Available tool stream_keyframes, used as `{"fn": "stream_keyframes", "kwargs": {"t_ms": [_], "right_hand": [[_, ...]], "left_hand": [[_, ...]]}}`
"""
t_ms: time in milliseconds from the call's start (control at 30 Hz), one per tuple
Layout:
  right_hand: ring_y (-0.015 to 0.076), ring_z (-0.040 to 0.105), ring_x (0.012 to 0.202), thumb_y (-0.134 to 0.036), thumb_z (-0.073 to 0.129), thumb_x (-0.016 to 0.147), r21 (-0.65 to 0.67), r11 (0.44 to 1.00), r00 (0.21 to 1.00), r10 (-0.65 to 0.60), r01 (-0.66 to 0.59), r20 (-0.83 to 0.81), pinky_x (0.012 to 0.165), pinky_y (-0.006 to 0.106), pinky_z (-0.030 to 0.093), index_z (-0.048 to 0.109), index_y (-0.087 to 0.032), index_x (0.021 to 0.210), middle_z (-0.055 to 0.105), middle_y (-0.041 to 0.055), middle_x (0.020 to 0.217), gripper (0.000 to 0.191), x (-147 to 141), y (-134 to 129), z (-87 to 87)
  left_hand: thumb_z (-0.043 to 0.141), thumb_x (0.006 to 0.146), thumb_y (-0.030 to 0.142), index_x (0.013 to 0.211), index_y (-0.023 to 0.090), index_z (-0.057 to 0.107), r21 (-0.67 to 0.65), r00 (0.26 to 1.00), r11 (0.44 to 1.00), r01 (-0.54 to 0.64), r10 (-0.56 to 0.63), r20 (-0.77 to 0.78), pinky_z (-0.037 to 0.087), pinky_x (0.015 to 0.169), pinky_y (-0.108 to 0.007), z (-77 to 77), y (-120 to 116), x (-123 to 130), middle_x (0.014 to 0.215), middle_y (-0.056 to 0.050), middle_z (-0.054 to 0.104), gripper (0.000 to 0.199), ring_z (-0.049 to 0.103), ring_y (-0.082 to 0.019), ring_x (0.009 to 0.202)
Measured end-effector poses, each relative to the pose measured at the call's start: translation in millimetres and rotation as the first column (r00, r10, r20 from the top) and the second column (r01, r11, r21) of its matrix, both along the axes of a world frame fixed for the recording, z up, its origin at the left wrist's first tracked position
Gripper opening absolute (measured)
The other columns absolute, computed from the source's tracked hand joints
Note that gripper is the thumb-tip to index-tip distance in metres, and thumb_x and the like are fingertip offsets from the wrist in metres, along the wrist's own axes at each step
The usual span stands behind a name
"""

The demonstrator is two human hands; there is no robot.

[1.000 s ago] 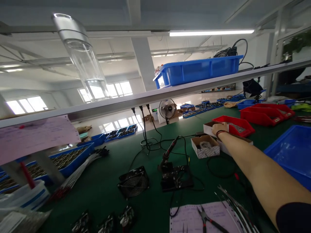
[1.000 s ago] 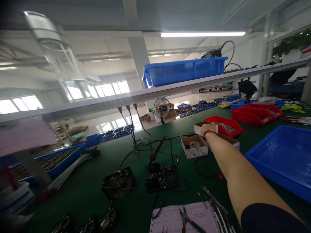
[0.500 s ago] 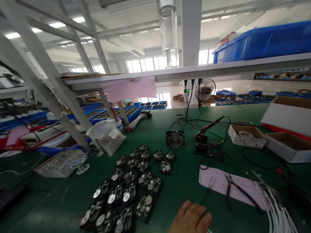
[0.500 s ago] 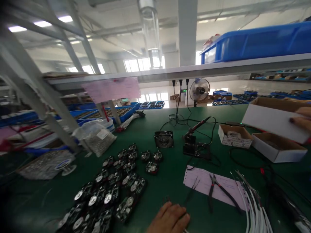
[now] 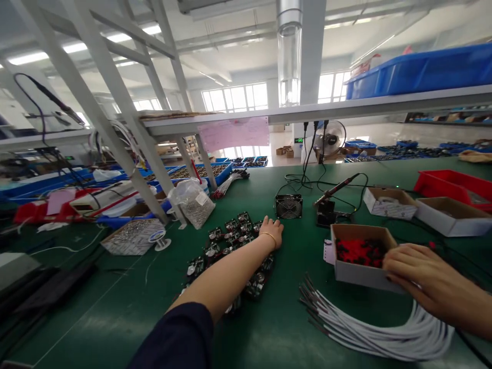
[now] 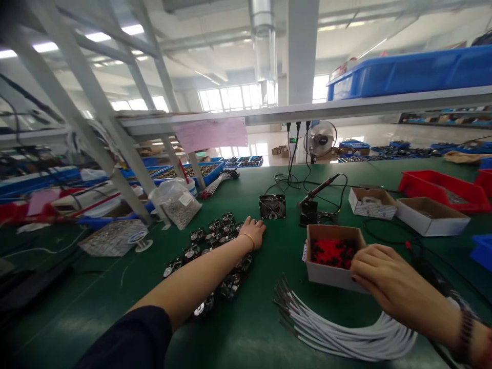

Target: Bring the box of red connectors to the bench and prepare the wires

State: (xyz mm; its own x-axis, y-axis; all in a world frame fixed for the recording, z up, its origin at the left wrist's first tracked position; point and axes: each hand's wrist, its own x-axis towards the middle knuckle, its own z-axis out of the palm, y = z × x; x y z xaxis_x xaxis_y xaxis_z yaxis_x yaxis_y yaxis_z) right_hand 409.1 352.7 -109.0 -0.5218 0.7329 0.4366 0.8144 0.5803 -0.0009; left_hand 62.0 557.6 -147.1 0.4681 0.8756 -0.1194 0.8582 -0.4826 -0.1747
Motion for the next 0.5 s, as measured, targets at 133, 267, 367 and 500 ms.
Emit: {"fn": "stream_keyframes", "kwargs": {"t_ms": [133, 267, 367, 500], "right_hand": [[0.0277, 0.063, 0.100, -0.023, 0.045, 0.106, -0.107, 0.990, 0.994, 0.098, -0.092, 0.045, 0.096, 0.048, 0.045, 0.067, -0.020, 0.096, 0.069, 0.0073, 0.101, 0.024, -62, 30, -9.5], [0.0303, 0.061, 0.106, -0.019, 0.049, 0.103, -0.118, 0.989, 0.994, 0.094, -0.087, 0.053, 0.102, 0.049, 0.046, 0.067, -0.017, 0.094, 0.068, 0.0106, 0.101, 0.021, -102, 73, -31.3], [0.0299, 0.061, 0.107, -0.018, 0.048, 0.102, -0.122, 0.987, 0.994, 0.108, -0.104, 0.032, 0.103, 0.047, 0.048, 0.068, -0.017, 0.095, 0.069, 0.0122, 0.105, 0.022, -123, 95, -45.1], [0.0304, 0.063, 0.109, -0.021, 0.046, 0.103, -0.134, 0.982, 0.991, 0.132, -0.133, -0.016, 0.103, 0.049, 0.051, 0.070, -0.017, 0.100, 0.070, 0.0131, 0.105, 0.025, -135, 106, -57.2]], "left_hand": [[0.060, 0.101, 0.036, 0.140, 0.017, 0.059, 0.043, 0.999, 0.999, -0.033, 0.033, 0.019, 0.017, 0.126, -0.061, 10.5, -6, -23, 0.158, -0.013, 0.047, 0.044, 0.035, -0.033, 0.151], [0.048, 0.104, 0.036, 0.139, 0.014, 0.061, 0.111, 0.996, 0.993, -0.038, 0.028, 0.089, 0.015, 0.127, -0.061, 18.4, -41, -35, 0.155, -0.016, 0.051, 0.043, 0.036, -0.034, 0.151], [0.048, 0.102, 0.043, 0.136, 0.018, 0.065, 0.104, 0.988, 0.993, 0.059, -0.073, 0.140, 0.016, 0.129, -0.054, 4.7, -89, -43, 0.147, -0.012, 0.060, 0.046, 0.044, -0.032, 0.146], [0.051, 0.098, 0.046, 0.155, 0.008, 0.046, 0.112, 0.973, 0.989, 0.094, -0.115, 0.201, 0.023, 0.128, -0.053, -27.6, -136, -60, 0.162, -0.018, 0.044, 0.068, 0.040, -0.034, 0.149]]}}
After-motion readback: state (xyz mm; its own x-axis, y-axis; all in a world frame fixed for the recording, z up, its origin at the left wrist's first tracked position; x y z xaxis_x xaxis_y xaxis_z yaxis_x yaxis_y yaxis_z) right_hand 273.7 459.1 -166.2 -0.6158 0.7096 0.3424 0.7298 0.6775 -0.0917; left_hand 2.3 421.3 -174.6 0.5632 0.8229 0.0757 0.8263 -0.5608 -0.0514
